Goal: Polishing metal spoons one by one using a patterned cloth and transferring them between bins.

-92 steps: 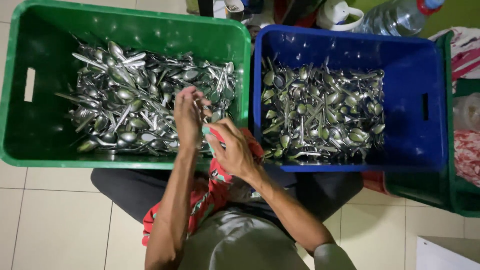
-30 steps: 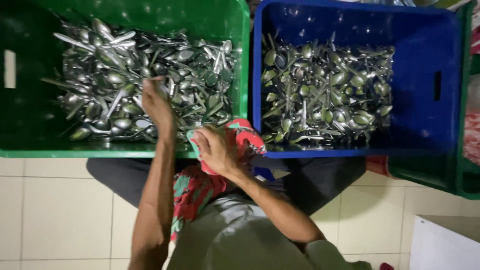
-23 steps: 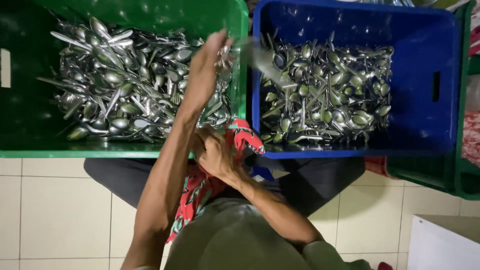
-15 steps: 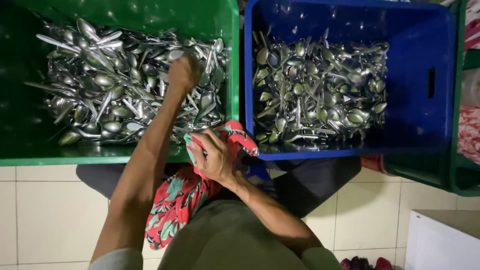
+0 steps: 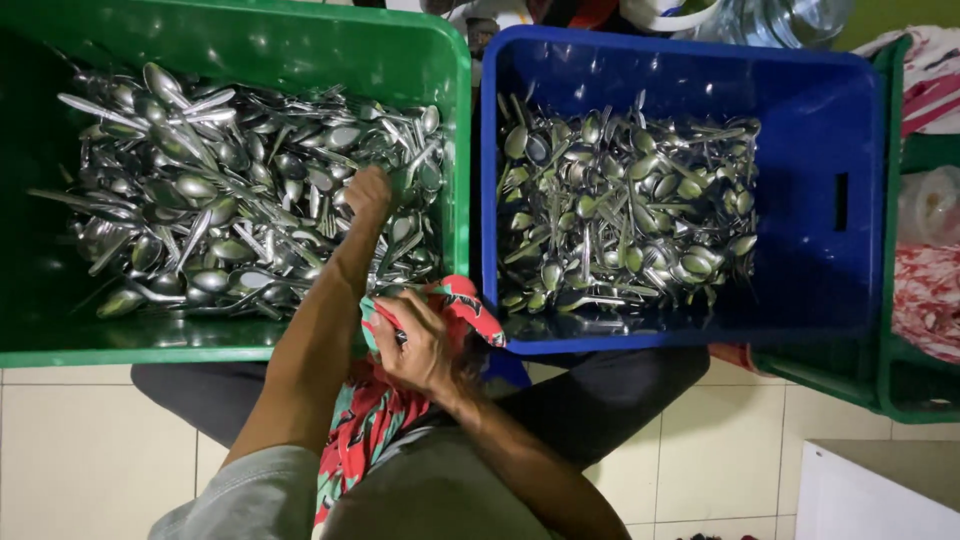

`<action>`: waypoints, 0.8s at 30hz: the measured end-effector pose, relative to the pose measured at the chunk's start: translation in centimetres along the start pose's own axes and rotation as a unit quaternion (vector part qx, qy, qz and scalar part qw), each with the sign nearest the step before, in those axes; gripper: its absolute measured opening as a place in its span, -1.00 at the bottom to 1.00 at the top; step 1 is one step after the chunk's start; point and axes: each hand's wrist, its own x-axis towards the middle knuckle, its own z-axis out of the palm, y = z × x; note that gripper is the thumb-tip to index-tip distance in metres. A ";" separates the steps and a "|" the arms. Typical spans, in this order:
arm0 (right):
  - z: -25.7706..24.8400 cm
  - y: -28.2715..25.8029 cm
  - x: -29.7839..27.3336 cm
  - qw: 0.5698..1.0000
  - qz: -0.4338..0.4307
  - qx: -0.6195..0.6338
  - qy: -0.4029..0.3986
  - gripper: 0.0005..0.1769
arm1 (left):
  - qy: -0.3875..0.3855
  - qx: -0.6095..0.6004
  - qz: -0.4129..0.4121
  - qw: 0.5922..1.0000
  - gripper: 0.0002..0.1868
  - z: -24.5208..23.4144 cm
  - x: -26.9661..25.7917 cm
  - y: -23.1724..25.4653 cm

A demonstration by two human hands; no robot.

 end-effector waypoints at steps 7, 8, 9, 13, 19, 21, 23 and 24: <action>0.0 -0.2 -0.1 1.000 -0.001 -0.004 0.007 -0.81 | -0.586 -0.317 -0.080 0.741 -0.54 -6.6 12.6 -10.3; 0.2 -0.1 0.0 1.000 -0.008 -0.008 0.008 -0.81 | -0.595 -0.327 -0.088 0.729 -0.52 -7.8 19.3 -11.9; 0.2 0.1 -0.2 1.000 -0.010 -0.006 0.008 -0.81 | -0.594 -0.326 -0.089 0.730 -0.52 -6.9 17.3 -10.5; 0.7 0.7 -0.8 0.999 0.004 -0.033 0.002 -0.82 | -0.573 -0.365 -0.054 0.732 -0.76 -9.6 17.2 -9.8; -0.6 1.3 0.6 0.997 0.062 -0.026 0.030 -0.84 | -0.512 -0.486 -0.278 0.651 -0.61 -18.0 21.8 -20.6; -1.3 1.6 2.1 0.996 0.076 -0.020 0.031 -0.85 | -0.485 -0.508 -0.326 0.633 -0.82 -21.7 22.3 -23.3; -1.7 1.9 4.1 0.997 -0.002 -0.080 0.020 -0.86 | -0.471 -0.534 -0.340 0.614 -0.76 -26.8 24.8 -25.5; -0.6 2.4 4.2 0.997 -0.001 -0.078 0.016 -0.86 | -0.473 -0.531 -0.343 0.614 -0.76 -27.3 24.0 -25.3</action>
